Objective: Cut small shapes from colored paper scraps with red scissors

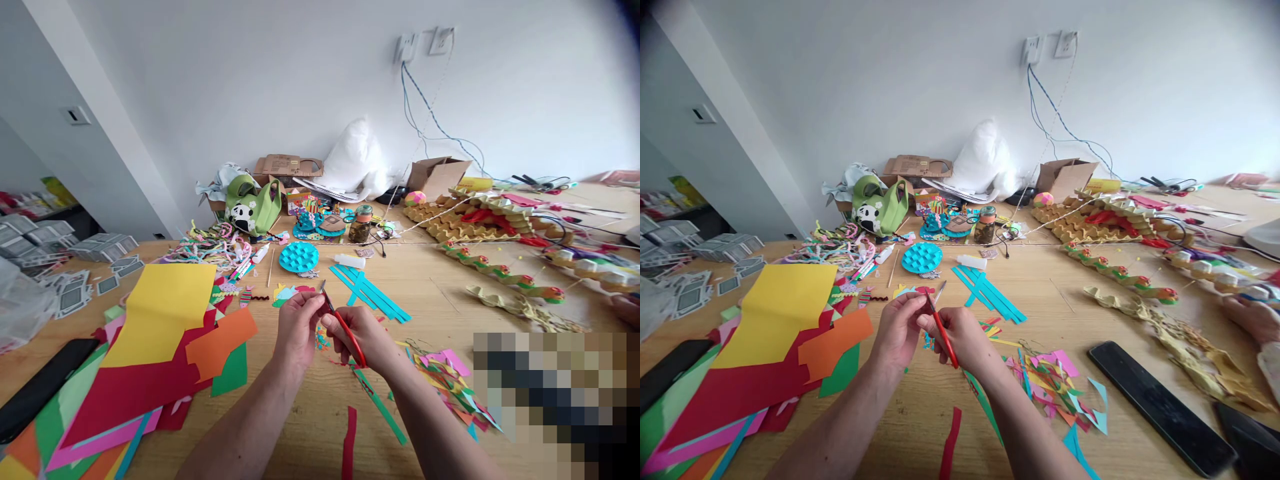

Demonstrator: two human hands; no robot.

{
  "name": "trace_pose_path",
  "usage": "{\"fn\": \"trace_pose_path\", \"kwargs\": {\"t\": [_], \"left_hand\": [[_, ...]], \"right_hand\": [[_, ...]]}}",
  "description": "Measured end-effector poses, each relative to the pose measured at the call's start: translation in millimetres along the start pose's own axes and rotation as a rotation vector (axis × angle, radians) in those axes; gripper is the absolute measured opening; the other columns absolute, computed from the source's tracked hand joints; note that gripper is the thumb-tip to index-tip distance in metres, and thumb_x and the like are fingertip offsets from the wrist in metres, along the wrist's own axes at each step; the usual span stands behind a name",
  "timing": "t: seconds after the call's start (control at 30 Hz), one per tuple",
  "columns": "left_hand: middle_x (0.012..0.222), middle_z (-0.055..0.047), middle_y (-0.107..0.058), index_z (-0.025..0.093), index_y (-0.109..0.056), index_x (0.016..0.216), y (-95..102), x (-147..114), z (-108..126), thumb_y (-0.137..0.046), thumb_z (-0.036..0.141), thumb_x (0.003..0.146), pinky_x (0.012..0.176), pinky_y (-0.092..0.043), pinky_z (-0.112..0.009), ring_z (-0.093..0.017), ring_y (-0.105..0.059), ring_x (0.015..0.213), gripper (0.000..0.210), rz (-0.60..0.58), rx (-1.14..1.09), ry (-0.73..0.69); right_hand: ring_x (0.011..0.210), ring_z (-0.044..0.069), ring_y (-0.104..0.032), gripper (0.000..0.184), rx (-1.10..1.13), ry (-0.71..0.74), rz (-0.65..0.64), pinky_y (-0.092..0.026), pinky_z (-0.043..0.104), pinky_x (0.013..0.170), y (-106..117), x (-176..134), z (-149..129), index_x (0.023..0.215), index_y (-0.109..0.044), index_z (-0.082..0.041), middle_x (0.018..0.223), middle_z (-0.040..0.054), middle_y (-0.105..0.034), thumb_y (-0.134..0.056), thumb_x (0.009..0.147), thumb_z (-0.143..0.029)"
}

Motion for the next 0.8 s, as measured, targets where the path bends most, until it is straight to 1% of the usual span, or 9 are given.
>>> {"fn": "trace_pose_path", "kwargs": {"t": [0.23,0.43,0.57,0.8], "left_hand": [[0.058,0.0,-0.061,0.013,-0.063,0.065,-0.9,-0.4,0.8,-0.076,0.021,0.056,0.051,-0.039,-0.022,-0.009,-0.052,0.051,0.017,-0.013,-0.006,0.004],[0.059,-0.001,-0.063,0.013,-0.063,0.064,0.5,0.2,2.6,-0.075,0.021,0.055,0.052,-0.039,-0.022,-0.01,-0.053,0.053,0.017,0.02,0.004,0.003],[0.057,0.0,-0.062,0.013,-0.064,0.065,0.1,1.0,2.9,-0.075,0.022,0.055,0.052,-0.038,-0.023,-0.01,-0.052,0.051,0.018,0.01,0.016,0.006],[0.057,0.0,-0.062,0.013,-0.064,0.063,-0.5,1.1,3.3,-0.075,0.022,0.055,0.053,-0.038,-0.023,-0.01,-0.053,0.052,0.017,-0.004,0.03,-0.001]], "right_hand": [[0.034,0.01,-0.053,0.05,-0.005,0.001,-0.004,-0.034,0.015,0.03,1.8,-0.6,0.6,0.063,-0.05,-0.017,0.046,-0.0021,-0.054,-0.06,0.073,-0.064],[0.034,0.01,-0.053,0.048,-0.002,0.015,-0.008,-0.033,0.015,0.03,1.8,-0.4,1.1,0.064,-0.051,-0.016,0.045,-0.0024,-0.054,-0.059,0.076,-0.062],[0.033,0.009,-0.052,0.049,-0.009,0.004,-0.021,-0.033,0.015,0.03,1.4,-0.4,2.4,0.063,-0.05,-0.016,0.045,-0.0022,-0.054,-0.058,0.076,-0.063],[0.036,0.01,-0.054,0.05,-0.02,-0.011,-0.031,-0.035,0.016,0.032,2.7,-1.2,1.5,0.064,-0.051,-0.016,0.046,-0.0017,-0.055,-0.058,0.074,-0.065]]}}
Point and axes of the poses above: each hand's wrist, its own x-axis towards the middle knuckle, its own y-axis out of the back of the hand, z = x × y, the point moved 5 cm from there along x, towards the middle knuckle
